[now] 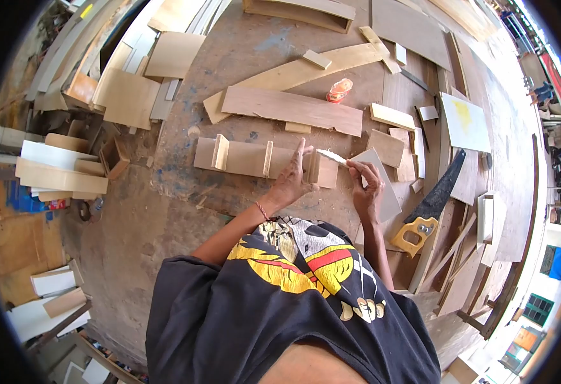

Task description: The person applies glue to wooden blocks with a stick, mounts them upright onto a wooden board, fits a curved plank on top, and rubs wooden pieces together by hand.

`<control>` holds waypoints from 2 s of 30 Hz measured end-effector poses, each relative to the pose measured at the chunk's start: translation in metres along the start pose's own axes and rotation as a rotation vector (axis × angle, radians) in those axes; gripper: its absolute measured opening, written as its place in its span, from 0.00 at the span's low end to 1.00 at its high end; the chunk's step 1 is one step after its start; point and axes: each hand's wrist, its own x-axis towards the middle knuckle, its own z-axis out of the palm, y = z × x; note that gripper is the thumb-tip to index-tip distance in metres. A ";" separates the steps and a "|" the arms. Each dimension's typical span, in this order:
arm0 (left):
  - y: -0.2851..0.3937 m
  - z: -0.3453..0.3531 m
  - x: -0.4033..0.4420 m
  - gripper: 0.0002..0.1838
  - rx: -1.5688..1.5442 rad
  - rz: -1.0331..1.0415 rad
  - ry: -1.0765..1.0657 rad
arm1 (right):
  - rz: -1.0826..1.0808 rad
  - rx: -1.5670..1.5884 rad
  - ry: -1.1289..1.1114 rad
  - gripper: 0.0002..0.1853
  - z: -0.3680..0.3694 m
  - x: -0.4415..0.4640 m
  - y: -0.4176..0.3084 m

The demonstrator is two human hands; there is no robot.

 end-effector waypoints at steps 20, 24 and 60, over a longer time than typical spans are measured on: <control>0.011 -0.005 0.004 0.66 -0.068 0.017 0.009 | -0.125 -0.157 -0.102 0.07 -0.009 -0.009 -0.008; 0.015 -0.007 0.005 0.65 -0.101 -0.036 -0.021 | -0.040 -0.080 -0.077 0.09 -0.009 -0.006 -0.007; 0.007 -0.003 0.004 0.68 -0.066 0.009 0.016 | -0.073 -0.056 -0.050 0.11 -0.005 -0.010 0.003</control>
